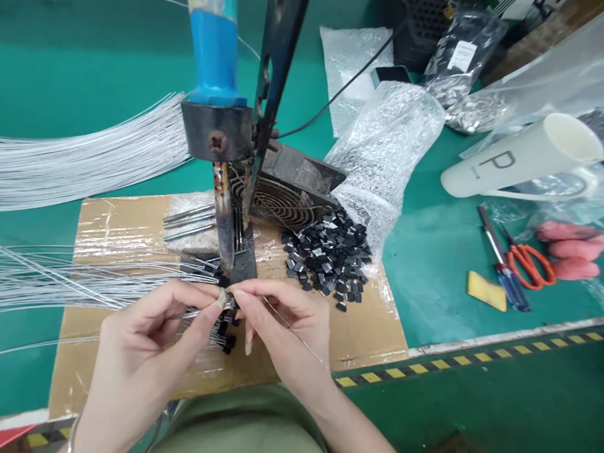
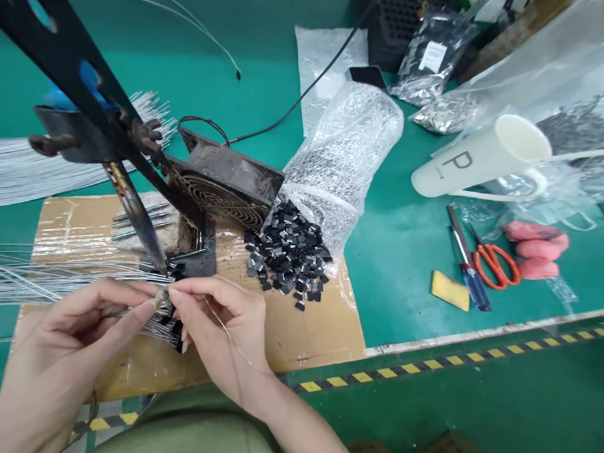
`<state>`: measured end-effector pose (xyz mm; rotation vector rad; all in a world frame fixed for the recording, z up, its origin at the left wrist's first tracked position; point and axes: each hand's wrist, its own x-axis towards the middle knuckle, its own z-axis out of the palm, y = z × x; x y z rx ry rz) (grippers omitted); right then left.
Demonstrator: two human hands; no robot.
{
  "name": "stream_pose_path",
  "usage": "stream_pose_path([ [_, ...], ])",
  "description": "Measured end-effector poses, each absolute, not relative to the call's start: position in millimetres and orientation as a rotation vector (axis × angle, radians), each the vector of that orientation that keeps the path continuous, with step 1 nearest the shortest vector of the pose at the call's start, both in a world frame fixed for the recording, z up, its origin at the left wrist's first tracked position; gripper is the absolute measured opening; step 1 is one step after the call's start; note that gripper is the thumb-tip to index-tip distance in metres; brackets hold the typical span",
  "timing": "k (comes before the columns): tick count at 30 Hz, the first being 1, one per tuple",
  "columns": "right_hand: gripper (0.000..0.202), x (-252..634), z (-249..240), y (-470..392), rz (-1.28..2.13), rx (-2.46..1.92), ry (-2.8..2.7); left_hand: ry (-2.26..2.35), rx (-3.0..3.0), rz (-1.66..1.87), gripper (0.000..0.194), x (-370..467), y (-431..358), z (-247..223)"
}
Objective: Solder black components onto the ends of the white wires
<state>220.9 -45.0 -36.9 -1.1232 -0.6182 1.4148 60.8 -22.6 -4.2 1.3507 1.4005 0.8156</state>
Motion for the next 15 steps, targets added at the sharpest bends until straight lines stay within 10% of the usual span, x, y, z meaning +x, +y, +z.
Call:
stream_pose_path([
  [15,0.006,221.0,-36.8,-46.6,1.448,-1.148,-0.613,1.399,1.286,0.823,0.008,59.0,-23.1,-6.8],
])
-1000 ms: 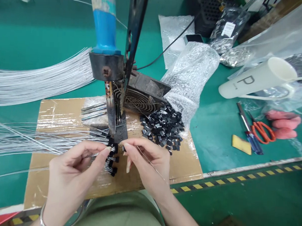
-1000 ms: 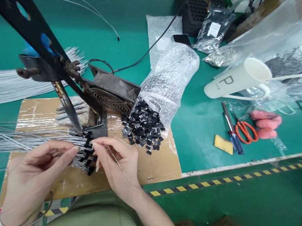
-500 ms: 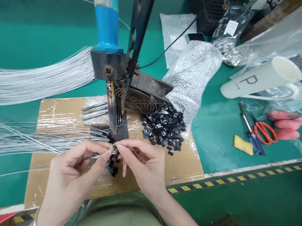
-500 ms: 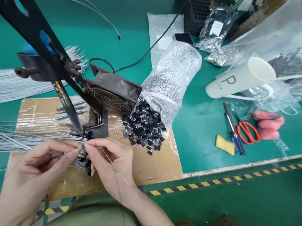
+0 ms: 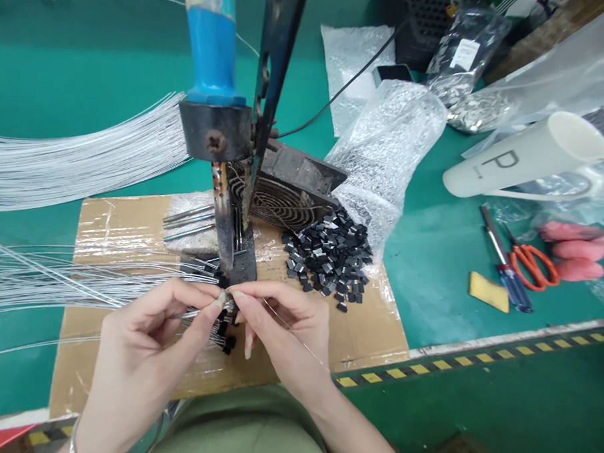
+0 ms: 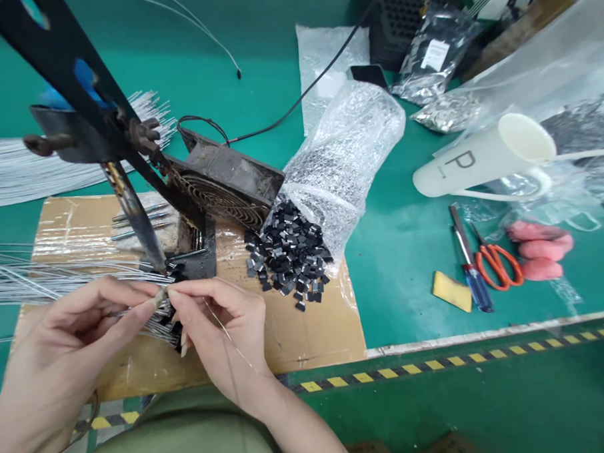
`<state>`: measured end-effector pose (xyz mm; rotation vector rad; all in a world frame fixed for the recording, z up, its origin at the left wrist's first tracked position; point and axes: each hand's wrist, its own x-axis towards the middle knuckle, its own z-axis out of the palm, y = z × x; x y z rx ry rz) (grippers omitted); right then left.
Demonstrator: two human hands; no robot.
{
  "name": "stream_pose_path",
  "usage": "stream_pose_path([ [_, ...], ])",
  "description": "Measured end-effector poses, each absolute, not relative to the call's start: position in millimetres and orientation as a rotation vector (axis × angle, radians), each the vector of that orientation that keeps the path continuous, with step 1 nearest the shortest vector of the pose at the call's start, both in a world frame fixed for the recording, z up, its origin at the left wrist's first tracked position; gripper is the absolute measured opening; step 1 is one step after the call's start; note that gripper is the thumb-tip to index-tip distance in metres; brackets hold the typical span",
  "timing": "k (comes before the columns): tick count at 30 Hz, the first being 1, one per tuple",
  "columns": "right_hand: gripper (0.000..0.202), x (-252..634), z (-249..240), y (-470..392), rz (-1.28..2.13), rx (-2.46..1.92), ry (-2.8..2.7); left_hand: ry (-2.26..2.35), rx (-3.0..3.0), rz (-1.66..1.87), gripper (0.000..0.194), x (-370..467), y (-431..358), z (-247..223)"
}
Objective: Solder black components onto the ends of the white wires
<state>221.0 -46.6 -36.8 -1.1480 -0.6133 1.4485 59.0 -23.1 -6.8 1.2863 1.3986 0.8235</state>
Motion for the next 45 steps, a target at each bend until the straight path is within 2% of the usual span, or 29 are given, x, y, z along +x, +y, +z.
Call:
stream_pose_path([
  [5,0.01,226.7,-39.7,-50.7,1.266,-1.261,-0.862,1.418,1.277,0.826,0.009,64.7,-19.6,-3.1],
  [10,0.046,234.8,-47.7,-61.8,1.083,-1.309,-1.176,1.45,1.246,0.852,0.008,68.6,-17.0,-3.7],
  [13,0.045,235.4,-49.9,-64.9,1.008,-1.352,-1.225,1.455,1.25,0.854,0.006,68.7,-16.0,-5.2],
  [16,0.053,235.5,-49.9,-64.2,0.935,-1.373,-1.244,1.452,1.256,0.865,0.007,68.4,-15.5,-6.1],
  [18,0.048,236.9,-49.7,-62.8,0.874,-1.394,-1.277,1.472,1.261,0.864,0.008,68.4,-15.2,-6.6],
  [21,0.017,240.5,-49.4,-60.7,0.739,-1.478,-1.326,1.495,1.257,0.863,0.008,69.0,-14.4,-7.2],
  [22,0.015,241.5,-49.1,-60.1,0.715,-1.497,-1.334,1.492,1.257,0.865,0.008,69.3,-13.9,-7.2],
  [26,0.025,242.4,-46.0,-58.0,0.867,-1.417,-1.29,1.49,1.268,0.872,0.009,70.8,-11.8,-5.3],
  [33,0.016,237.3,-33.9,-50.1,1.062,-1.251,-1.091,1.493,1.304,0.876,0.01,72.5,-7.7,-2.9],
  [45,0.021,229.3,-31.3,-42.8,1.154,-1.195,-0.941,1.492,1.272,0.925,0.008,72.3,-3.1,-2.3],
])
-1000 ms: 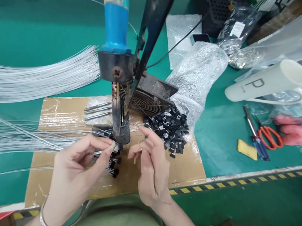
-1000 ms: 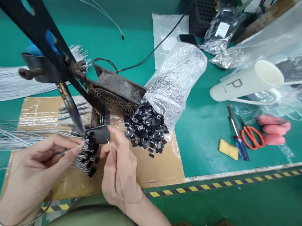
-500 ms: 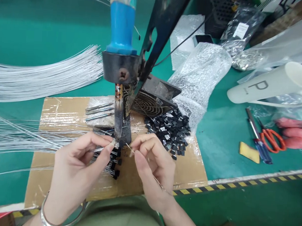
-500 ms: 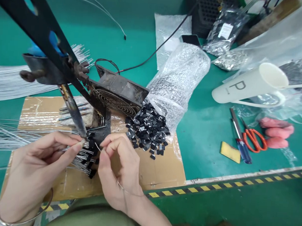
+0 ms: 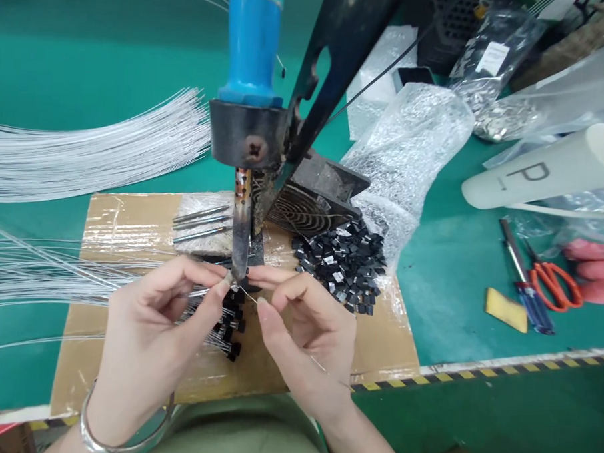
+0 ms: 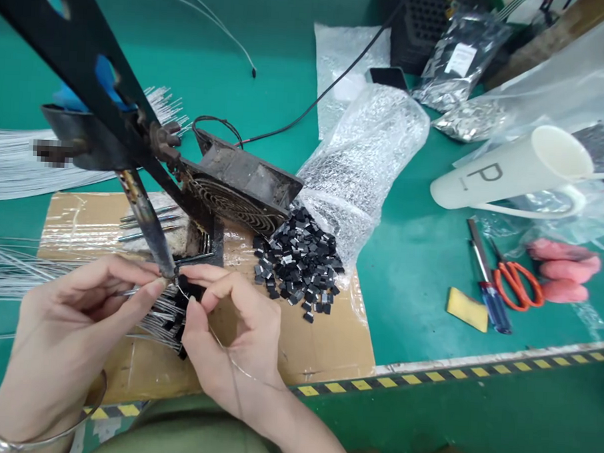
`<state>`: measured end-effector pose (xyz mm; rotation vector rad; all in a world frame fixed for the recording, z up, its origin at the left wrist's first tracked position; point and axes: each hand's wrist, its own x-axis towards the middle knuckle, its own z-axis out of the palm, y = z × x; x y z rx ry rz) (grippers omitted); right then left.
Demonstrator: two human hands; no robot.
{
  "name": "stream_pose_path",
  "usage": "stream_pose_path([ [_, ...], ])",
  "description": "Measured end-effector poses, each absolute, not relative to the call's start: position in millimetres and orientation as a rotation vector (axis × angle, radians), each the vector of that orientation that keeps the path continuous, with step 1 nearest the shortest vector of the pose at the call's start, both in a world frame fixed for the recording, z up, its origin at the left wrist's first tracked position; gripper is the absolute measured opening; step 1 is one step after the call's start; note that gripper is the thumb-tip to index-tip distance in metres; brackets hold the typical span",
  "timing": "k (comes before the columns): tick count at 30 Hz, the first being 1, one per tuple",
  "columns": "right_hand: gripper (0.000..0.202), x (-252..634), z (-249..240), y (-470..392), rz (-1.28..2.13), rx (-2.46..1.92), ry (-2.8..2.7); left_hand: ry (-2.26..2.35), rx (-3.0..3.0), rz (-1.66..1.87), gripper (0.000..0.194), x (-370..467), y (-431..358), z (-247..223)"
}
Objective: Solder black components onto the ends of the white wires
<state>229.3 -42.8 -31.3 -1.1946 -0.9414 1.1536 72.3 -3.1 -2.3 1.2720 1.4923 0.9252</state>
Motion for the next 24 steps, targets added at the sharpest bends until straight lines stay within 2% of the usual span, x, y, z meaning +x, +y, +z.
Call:
stream_pose_path([
  [24,0.022,229.9,-29.6,-41.3,1.178,-1.167,-0.918,1.485,1.264,0.935,0.009,72.0,-3.0,-1.3],
])
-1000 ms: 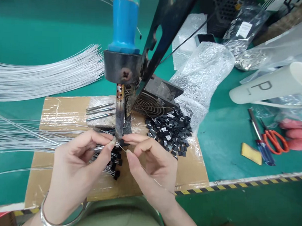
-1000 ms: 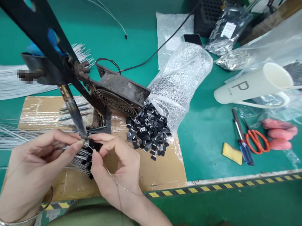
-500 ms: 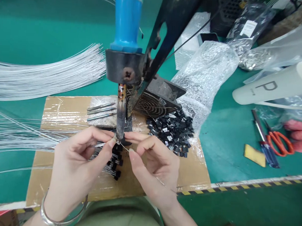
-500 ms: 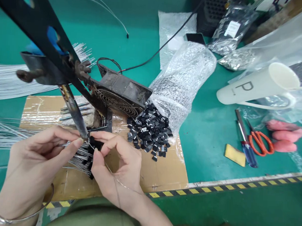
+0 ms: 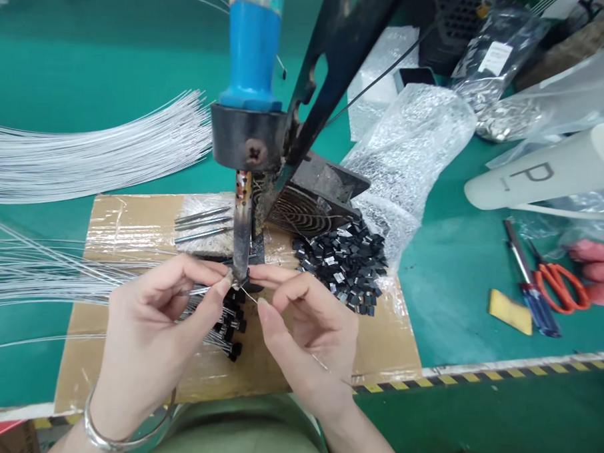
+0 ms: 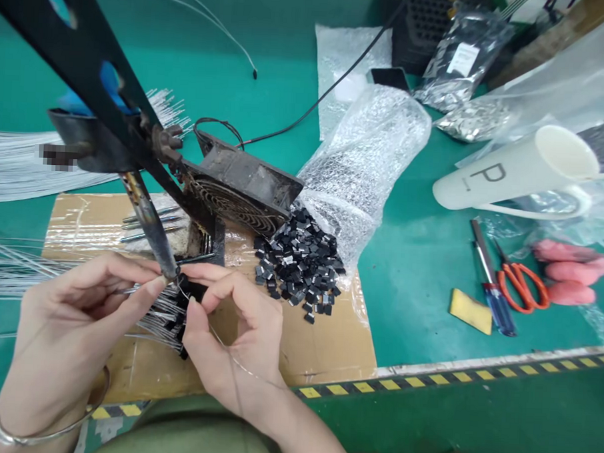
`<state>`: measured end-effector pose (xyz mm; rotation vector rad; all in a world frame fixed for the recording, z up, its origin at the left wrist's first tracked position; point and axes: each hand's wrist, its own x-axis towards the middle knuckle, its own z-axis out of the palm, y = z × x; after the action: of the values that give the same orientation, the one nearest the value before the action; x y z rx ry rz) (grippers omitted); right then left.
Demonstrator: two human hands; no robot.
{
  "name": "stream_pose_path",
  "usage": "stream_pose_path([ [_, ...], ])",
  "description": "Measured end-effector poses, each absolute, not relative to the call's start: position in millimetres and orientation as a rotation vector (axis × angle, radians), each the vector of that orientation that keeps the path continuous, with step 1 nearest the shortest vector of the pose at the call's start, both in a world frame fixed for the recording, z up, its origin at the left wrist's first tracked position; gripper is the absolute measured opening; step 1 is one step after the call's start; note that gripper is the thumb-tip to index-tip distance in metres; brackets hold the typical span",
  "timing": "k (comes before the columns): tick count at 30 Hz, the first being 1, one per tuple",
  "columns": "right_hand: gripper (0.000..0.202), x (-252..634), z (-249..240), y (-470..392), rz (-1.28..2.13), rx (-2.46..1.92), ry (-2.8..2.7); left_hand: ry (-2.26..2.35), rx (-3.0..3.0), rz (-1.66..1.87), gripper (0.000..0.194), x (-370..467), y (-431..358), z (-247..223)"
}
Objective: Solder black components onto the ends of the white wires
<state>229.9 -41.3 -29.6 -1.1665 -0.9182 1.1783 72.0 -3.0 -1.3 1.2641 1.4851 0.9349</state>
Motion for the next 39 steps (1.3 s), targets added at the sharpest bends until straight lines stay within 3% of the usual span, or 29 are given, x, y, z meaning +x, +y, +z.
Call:
stream_pose_path([
  [39,0.023,228.7,-34.3,-46.0,1.041,-1.211,-1.067,1.409,1.378,1.017,0.018,69.9,-3.5,-11.6],
])
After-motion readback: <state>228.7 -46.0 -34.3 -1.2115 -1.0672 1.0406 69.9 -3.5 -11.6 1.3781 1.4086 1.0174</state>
